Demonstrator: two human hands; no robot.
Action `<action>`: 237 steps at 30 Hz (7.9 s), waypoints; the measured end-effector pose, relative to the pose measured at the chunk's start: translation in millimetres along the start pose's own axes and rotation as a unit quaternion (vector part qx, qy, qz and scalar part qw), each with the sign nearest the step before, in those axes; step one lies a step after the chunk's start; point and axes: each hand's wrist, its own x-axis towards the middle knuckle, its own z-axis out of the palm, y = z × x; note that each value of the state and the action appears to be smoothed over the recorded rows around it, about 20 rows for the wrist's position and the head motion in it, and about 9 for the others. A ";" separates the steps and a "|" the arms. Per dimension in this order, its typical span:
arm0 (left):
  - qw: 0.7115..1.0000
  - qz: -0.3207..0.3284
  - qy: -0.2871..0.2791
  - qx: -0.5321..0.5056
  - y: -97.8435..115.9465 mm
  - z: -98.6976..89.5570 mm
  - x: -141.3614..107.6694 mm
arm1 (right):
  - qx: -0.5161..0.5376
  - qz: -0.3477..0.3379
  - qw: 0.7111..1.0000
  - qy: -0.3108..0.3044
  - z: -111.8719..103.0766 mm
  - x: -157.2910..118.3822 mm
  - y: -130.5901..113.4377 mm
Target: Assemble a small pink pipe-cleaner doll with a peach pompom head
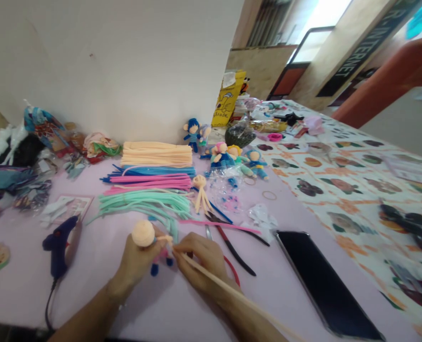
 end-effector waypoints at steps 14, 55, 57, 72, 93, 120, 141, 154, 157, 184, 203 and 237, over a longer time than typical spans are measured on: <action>0.998 -0.024 -0.044 0.042 -6.3 0.2 -8.1 | 0.166 0.128 0.978 0.000 -7.8 3.5 5.5; 0.994 -0.042 -0.070 -0.074 -5.2 -0.3 -3.1 | 0.104 0.133 0.985 0.030 0.2 1.0 -3.5; 0.994 -0.041 -0.068 -0.072 -4.5 0.0 -3.4 | 0.099 0.132 0.986 0.028 0.0 1.3 -4.4; 1.000 0.005 0.025 -0.013 -1.3 0.2 -2.4 | 0.078 0.107 0.991 0.022 -3.7 5.4 -10.0; 0.996 -0.038 -0.065 0.037 -10.3 -8.6 -3.4 | 0.091 0.015 0.996 -0.014 -14.8 3.3 0.6; 0.979 -0.080 -0.156 -0.101 -1.7 -0.8 -5.6 | 0.398 0.396 0.828 -0.006 3.7 8.3 -2.8; 0.945 -0.156 -0.168 -0.233 -6.1 -1.0 -1.3 | 0.380 0.422 0.822 0.049 3.5 10.7 -2.3; 0.915 -0.189 -0.269 -0.233 -5.8 -12.2 0.3 | 0.368 0.416 0.830 0.053 4.7 7.7 1.4; 0.914 -0.186 -0.280 -0.225 -6.1 -13.5 1.5 | 0.366 0.418 0.829 0.058 4.4 7.1 2.4; 0.943 -0.207 -0.216 -0.143 1.0 -6.7 2.9 | 0.333 0.421 0.842 0.044 3.8 6.8 4.4; 0.964 -0.188 -0.187 -0.037 1.8 -2.2 -2.3 | 0.404 0.406 0.819 -0.028 -0.2 7.5 0.8; 0.984 0.020 -0.143 -0.101 -7.5 -0.4 -7.4 | 0.401 0.434 0.807 0.002 19.4 0.0 -0.5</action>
